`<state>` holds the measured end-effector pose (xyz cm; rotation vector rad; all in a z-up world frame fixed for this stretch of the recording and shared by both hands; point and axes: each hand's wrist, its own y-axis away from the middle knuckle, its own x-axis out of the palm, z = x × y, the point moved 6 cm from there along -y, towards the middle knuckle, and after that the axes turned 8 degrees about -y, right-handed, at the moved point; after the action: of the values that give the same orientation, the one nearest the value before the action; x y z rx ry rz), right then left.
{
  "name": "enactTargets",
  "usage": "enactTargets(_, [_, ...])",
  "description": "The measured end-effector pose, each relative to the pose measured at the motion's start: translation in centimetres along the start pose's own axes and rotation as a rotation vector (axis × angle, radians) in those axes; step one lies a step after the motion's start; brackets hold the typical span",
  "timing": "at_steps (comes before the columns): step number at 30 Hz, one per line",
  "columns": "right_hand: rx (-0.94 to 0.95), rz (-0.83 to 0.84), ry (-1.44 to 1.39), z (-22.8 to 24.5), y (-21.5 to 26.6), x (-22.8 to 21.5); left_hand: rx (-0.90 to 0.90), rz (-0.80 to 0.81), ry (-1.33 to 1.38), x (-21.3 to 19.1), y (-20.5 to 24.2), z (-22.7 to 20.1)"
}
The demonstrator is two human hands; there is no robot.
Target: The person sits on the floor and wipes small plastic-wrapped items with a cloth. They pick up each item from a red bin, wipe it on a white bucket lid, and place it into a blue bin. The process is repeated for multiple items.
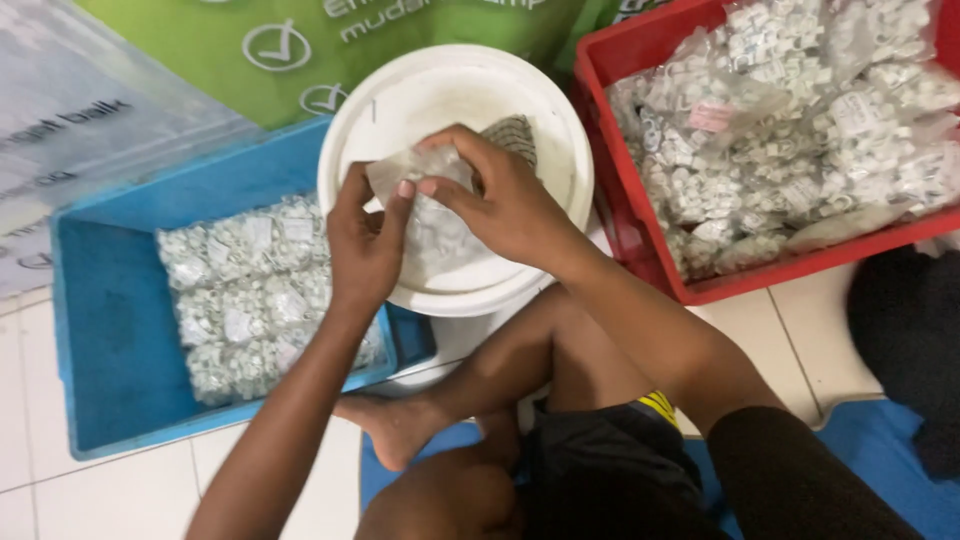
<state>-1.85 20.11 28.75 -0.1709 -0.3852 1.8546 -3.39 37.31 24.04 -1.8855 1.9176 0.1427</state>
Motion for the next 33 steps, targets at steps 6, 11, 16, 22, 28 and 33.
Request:
enactTargets(6, [0.067,0.079,0.279,-0.4,-0.7,-1.7,-0.073,-0.109,0.029,1.5,-1.4,1.1])
enactTargets(11, [0.074,0.037,0.172,-1.3,-1.6,-3.2,-0.046,-0.169,-0.103,0.9,-1.4,1.9])
enactTargets(16, [-0.041,0.056,0.29,-3.5,-1.4,-3.1,-0.059,-0.195,-0.114,-0.2,-0.6,1.7])
enactTargets(22, [-0.15,0.107,0.275,-3.1,-0.9,-2.0,-0.079,-0.108,0.009,-0.5,-0.8,-1.0])
enactTargets(28, [-0.293,0.053,0.343,-2.0,-0.2,-2.2,-0.035,-0.156,0.065,-0.9,-0.1,-0.4])
enactTargets(33, [-0.438,-0.004,0.376,-1.7,0.4,-2.6,-0.007,-0.126,0.152,-0.5,-0.2,-0.1])
